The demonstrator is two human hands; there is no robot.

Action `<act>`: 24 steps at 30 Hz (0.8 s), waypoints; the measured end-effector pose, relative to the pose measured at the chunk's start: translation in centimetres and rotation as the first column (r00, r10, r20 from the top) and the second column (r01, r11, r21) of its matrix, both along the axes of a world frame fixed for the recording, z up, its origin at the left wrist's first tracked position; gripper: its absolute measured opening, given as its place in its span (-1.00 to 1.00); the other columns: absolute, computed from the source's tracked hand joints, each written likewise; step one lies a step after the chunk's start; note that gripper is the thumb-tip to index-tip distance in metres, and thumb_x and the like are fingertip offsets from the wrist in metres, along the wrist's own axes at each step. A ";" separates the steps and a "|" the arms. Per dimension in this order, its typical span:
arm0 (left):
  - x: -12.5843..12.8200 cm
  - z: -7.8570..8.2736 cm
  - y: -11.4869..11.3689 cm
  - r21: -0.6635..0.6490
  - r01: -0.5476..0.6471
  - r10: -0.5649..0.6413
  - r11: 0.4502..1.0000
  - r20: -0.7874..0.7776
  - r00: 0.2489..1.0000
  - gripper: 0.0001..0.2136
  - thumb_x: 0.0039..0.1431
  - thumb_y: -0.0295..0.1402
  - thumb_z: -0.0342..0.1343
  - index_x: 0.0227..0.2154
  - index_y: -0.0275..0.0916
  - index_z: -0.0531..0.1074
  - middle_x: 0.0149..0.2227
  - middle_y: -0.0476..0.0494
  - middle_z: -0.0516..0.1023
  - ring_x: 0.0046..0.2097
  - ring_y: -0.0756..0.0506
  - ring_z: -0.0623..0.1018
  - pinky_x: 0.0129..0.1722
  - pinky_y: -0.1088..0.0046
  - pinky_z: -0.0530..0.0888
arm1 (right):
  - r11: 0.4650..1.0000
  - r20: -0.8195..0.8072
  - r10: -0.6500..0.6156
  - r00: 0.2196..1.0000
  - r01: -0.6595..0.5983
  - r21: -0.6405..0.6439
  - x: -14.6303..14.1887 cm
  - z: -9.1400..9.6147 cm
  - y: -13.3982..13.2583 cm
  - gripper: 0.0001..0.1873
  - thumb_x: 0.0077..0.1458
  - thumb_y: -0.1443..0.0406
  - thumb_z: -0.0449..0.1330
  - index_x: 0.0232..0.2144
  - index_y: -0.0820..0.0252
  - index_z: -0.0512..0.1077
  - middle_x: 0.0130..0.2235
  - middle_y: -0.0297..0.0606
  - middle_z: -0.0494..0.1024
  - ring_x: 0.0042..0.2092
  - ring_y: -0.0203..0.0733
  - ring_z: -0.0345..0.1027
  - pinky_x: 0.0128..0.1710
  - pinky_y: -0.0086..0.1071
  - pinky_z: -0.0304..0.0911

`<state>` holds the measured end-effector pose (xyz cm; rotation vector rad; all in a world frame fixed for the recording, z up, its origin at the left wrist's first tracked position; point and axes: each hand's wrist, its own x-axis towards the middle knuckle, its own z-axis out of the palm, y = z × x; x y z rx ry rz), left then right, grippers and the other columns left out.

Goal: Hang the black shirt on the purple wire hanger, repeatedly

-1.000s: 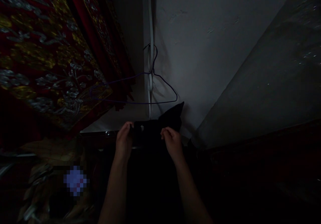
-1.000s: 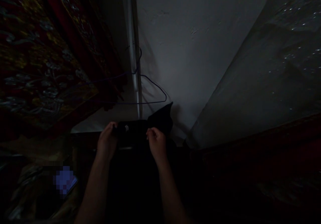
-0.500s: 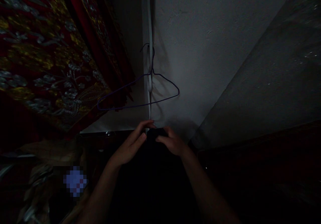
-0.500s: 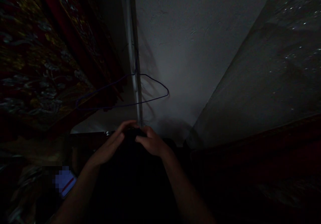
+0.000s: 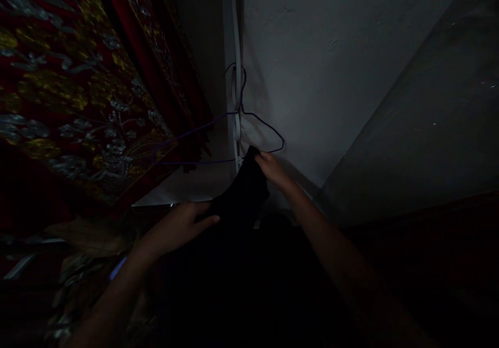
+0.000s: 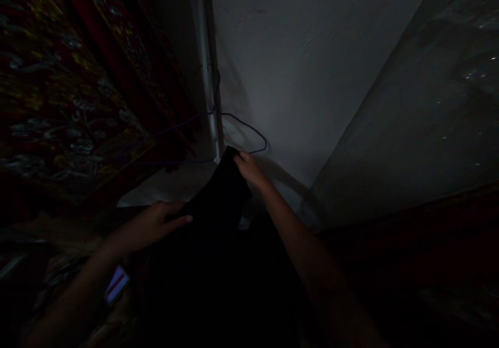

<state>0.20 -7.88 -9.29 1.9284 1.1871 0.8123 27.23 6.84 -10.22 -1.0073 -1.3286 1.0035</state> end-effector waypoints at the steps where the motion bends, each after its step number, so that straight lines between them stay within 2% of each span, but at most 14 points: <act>1: -1.1 -0.1 0.1 -0.023 -0.041 0.040 0.999 -0.042 0.998 -0.88 -0.01 -0.21 0.37 -0.40 -0.09 0.66 -0.42 -0.07 0.68 -0.45 -0.18 0.61 -0.45 0.45 0.44 | 0.999 0.036 0.012 0.999 -0.011 -0.030 0.4 -0.1 -0.1 -0.76 -0.02 0.22 0.20 -0.66 0.17 0.42 -0.64 -0.46 0.33 -0.54 -0.33 0.12 -0.55 -0.48 -0.03; 3: -3.2 -0.3 0.4 -0.048 -0.142 0.136 0.989 -0.111 0.985 -0.85 -0.13 -0.22 0.43 -0.44 -0.08 0.65 -0.44 -0.09 0.67 -0.47 -0.18 0.60 -0.46 0.44 0.43 | 1.000 0.123 0.016 0.992 -0.013 -0.025 1.8 0.3 -0.6 -0.70 -0.05 0.19 0.23 -0.72 0.17 0.38 -0.68 -0.47 0.25 -0.56 -0.36 0.06 -0.57 -0.47 -0.11; 5: -4.8 0.1 1.0 -0.048 -0.227 0.220 0.973 -0.122 0.968 -0.83 -0.20 -0.23 0.46 -0.51 -0.10 0.63 -0.51 -0.07 0.63 -0.53 -0.18 0.58 -0.52 0.45 0.41 | 0.999 0.201 -0.003 0.980 -0.004 0.035 3.6 1.2 -1.6 -0.70 -0.06 0.19 0.24 -0.72 0.18 0.40 -0.67 -0.46 0.25 -0.55 -0.37 0.07 -0.56 -0.46 -0.11; 8: -5.5 2.1 2.3 0.038 -0.279 0.281 0.959 -0.067 0.957 -0.80 -0.22 -0.19 0.47 -0.55 -0.12 0.61 -0.56 -0.04 0.60 -0.57 -0.15 0.54 -0.60 0.48 0.35 | 0.982 0.326 -0.108 0.939 0.049 0.184 6.1 2.8 -3.4 -0.67 -0.01 0.20 0.21 -0.72 0.18 0.37 -0.66 -0.43 0.21 -0.54 -0.36 0.06 -0.55 -0.43 -0.13; 12: -4.3 6.1 3.9 0.259 -0.202 0.224 0.944 -0.060 0.973 -0.74 -0.05 -0.08 0.39 -0.51 -0.17 0.60 -0.47 -0.10 0.61 -0.42 -0.17 0.56 -0.43 0.45 0.44 | 0.940 0.411 -0.261 0.874 0.133 0.314 7.7 4.5 -5.0 -0.61 0.03 0.21 0.19 -0.75 0.16 0.25 -0.66 -0.44 0.10 -0.55 -0.37 -0.01 -0.53 -0.40 -0.15; 14: -3.2 7.8 4.4 0.385 -0.160 0.218 0.909 -0.111 0.970 -0.72 0.08 -0.06 0.31 -0.47 -0.19 0.59 -0.31 -0.15 0.64 -0.25 -0.20 0.60 -0.23 0.39 0.51 | 0.946 0.421 -0.254 0.871 0.134 0.296 7.7 4.7 -5.4 -0.61 0.04 0.19 0.18 -0.73 0.16 0.24 -0.65 -0.44 0.10 -0.55 -0.37 0.01 -0.53 -0.40 -0.13; 16: -2.0 9.1 4.8 0.504 -0.131 0.242 0.854 -0.161 0.957 -0.72 0.18 -0.07 0.23 -0.40 -0.20 0.56 -0.06 -0.18 0.61 -0.03 -0.24 0.58 0.00 0.31 0.50 | 0.969 0.414 -0.178 0.893 0.087 0.229 7.2 4.4 -5.9 -0.62 0.07 0.14 0.18 -0.69 0.16 0.28 -0.63 -0.43 0.15 -0.54 -0.35 0.05 -0.54 -0.41 -0.10; 18: -0.5 9.9 5.5 0.590 -0.102 0.264 0.801 -0.196 0.944 -0.71 0.22 -0.07 0.18 -0.35 -0.22 0.53 0.05 -0.19 0.56 0.06 -0.25 0.55 0.10 0.27 0.46 | 0.985 0.402 -0.084 0.912 0.014 0.175 6.3 3.8 -6.4 -0.60 0.12 0.07 0.16 -0.63 0.17 0.32 -0.61 -0.42 0.22 -0.53 -0.33 0.09 -0.54 -0.42 -0.05; 21: 1.2 10.2 7.0 0.666 -0.131 0.310 0.735 -0.157 0.938 -0.75 0.26 -0.16 0.14 -0.15 -0.23 0.51 -0.03 -0.16 0.59 0.00 -0.19 0.57 0.06 0.29 0.48 | 0.972 0.415 -0.005 0.910 -0.094 0.217 5.1 2.8 -7.4 -0.64 0.19 0.07 0.13 -0.52 0.16 0.42 -0.53 -0.36 0.40 -0.45 -0.24 0.30 -0.44 -0.38 0.19; 23: 1.6 10.0 8.1 0.687 -0.185 0.344 0.703 -0.101 0.933 -0.74 0.29 -0.26 0.08 -0.03 -0.22 0.49 -0.06 -0.14 0.61 -0.03 -0.16 0.58 0.04 0.31 0.48 | 0.944 0.417 -0.062 0.907 -0.082 0.319 5.1 2.5 -7.7 -0.72 0.23 0.13 0.10 -0.36 0.14 0.53 -0.36 -0.27 0.58 -0.24 -0.12 0.48 -0.21 -0.28 0.36; 24: 1.7 9.8 8.5 0.690 -0.200 0.355 0.696 -0.088 0.931 -0.74 0.30 -0.29 0.05 -0.02 -0.21 0.49 -0.06 -0.14 0.62 -0.03 -0.16 0.59 0.05 0.31 0.48 | 0.924 0.392 -0.147 0.908 -0.016 0.383 5.4 2.5 -7.7 -0.74 0.24 0.17 0.10 -0.25 0.12 0.56 -0.23 -0.22 0.63 -0.10 -0.07 0.51 -0.06 -0.22 0.38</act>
